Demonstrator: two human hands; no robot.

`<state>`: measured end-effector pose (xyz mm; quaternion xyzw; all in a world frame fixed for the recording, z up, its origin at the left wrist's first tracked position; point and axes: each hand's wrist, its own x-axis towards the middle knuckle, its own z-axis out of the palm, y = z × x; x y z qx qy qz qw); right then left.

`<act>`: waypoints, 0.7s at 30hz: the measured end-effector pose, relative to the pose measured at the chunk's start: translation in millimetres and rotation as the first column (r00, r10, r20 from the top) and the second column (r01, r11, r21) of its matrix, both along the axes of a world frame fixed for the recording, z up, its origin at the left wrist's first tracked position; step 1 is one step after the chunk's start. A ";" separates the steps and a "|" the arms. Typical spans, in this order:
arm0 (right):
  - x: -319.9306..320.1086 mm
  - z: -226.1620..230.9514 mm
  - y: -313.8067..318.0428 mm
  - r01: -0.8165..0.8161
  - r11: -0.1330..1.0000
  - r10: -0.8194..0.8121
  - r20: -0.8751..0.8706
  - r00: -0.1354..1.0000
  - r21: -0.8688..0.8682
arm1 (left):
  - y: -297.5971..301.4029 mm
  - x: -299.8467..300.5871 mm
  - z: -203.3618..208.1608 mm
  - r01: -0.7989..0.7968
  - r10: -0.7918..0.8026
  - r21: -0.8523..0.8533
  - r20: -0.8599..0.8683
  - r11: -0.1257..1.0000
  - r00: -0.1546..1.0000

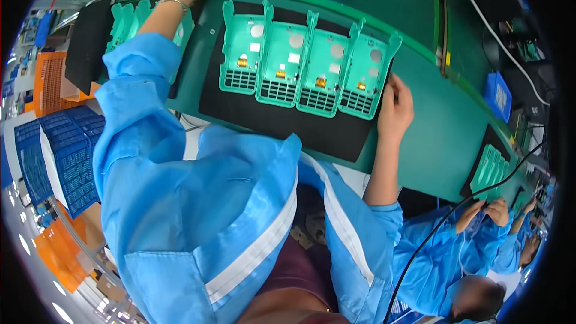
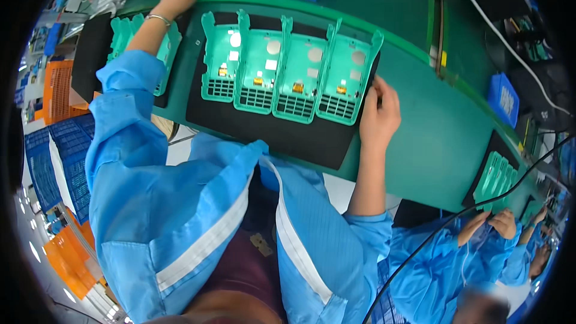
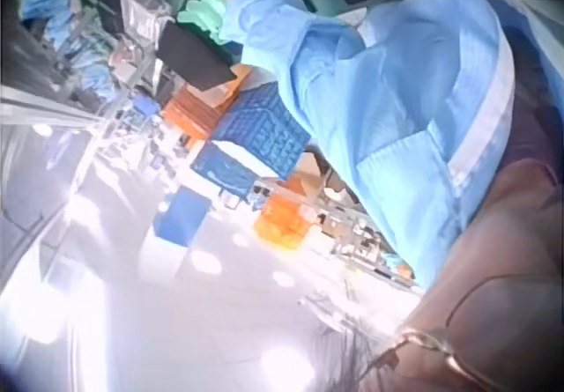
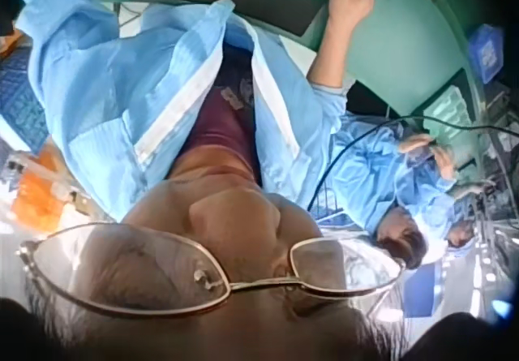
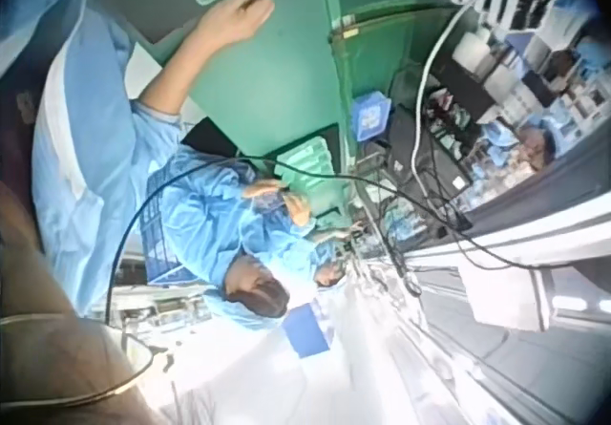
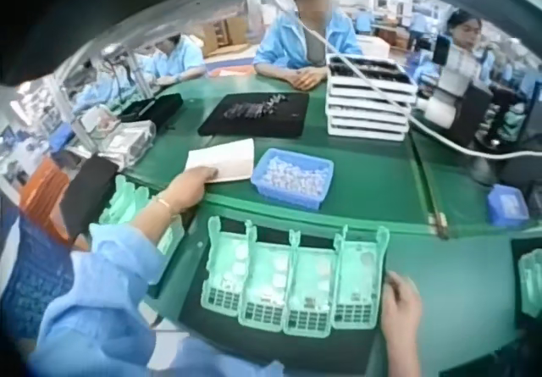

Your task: Assembling electronic device components by placing parts into plastic casings and applying labels at a factory station.

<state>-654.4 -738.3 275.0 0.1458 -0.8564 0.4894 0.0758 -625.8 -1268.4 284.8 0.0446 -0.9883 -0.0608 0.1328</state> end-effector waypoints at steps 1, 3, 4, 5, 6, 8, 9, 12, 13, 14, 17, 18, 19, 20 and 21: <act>-0.1 -0.6 0.8 0.037 0.999 -0.037 0.034 0.999 -0.014 | 22.1 -7.0 16.6 0.005 -0.006 -0.076 -0.010 0.997 1.000; -3.6 -2.8 1.6 0.022 0.995 -0.012 0.107 0.994 -0.093 | 42.5 8.7 44.7 -0.114 0.106 -0.120 -0.067 0.986 0.992; -2.0 -0.9 0.9 0.027 0.996 -0.018 0.110 0.994 -0.084 | 50.3 11.3 55.2 -0.199 0.191 -0.072 -0.100 0.977 0.976; -0.6 5.3 -1.5 0.035 0.995 -0.023 0.137 0.990 -0.092 | 60.6 15.0 66.9 -0.129 0.123 -0.015 -0.214 0.992 0.969; 2.5 10.7 -4.9 0.039 0.994 -0.021 0.165 0.986 -0.105 | 81.5 23.0 84.1 -0.131 0.126 -0.013 -0.214 0.991 0.969; 12.7 17.5 -7.0 0.066 0.997 -0.055 0.221 0.974 -0.042 | 120.3 32.2 100.4 -0.212 0.241 0.124 -0.311 0.969 0.919; 17.3 19.9 -6.0 0.069 0.998 -0.068 0.276 0.959 0.003 | 140.1 44.9 107.3 -0.168 0.207 0.143 -0.322 0.975 0.924; 24.5 21.3 -3.4 0.021 0.978 -0.036 0.070 0.997 0.205 | 175.6 90.1 101.3 -0.038 0.047 0.039 -0.276 0.999 0.960; 26.7 24.1 -2.8 0.001 0.952 0.007 -0.026 1.000 0.305 | 181.6 103.8 91.0 0.124 -0.155 -0.109 -0.364 0.986 0.918; 30.1 25.7 -2.0 -0.023 0.954 0.019 0.016 1.000 0.298 | 203.1 112.4 84.8 0.211 -0.261 -0.164 -0.409 0.964 0.874; 44.3 31.8 7.6 -0.083 0.978 0.063 0.110 0.992 0.190 | 266.3 143.6 75.2 0.394 -0.378 -0.006 -0.300 0.919 0.876; 46.2 31.5 13.6 -0.031 0.989 0.006 0.174 0.985 0.143 | 279.6 153.5 65.6 0.445 -0.417 0.079 -0.232 0.892 0.879; 44.9 31.6 23.7 0.022 0.994 -0.046 0.238 0.970 0.103 | 291.2 160.1 56.1 0.473 -0.463 0.094 -0.111 0.876 0.879; 44.7 35.9 30.0 0.087 0.996 -0.077 0.253 0.965 -0.029 | 297.3 163.3 50.3 0.495 -0.481 0.172 -0.122 0.851 0.868; 47.0 42.4 34.6 0.140 0.985 -0.110 0.251 0.962 -0.103 | 303.9 166.2 46.0 0.520 -0.502 0.255 -0.134 0.815 0.854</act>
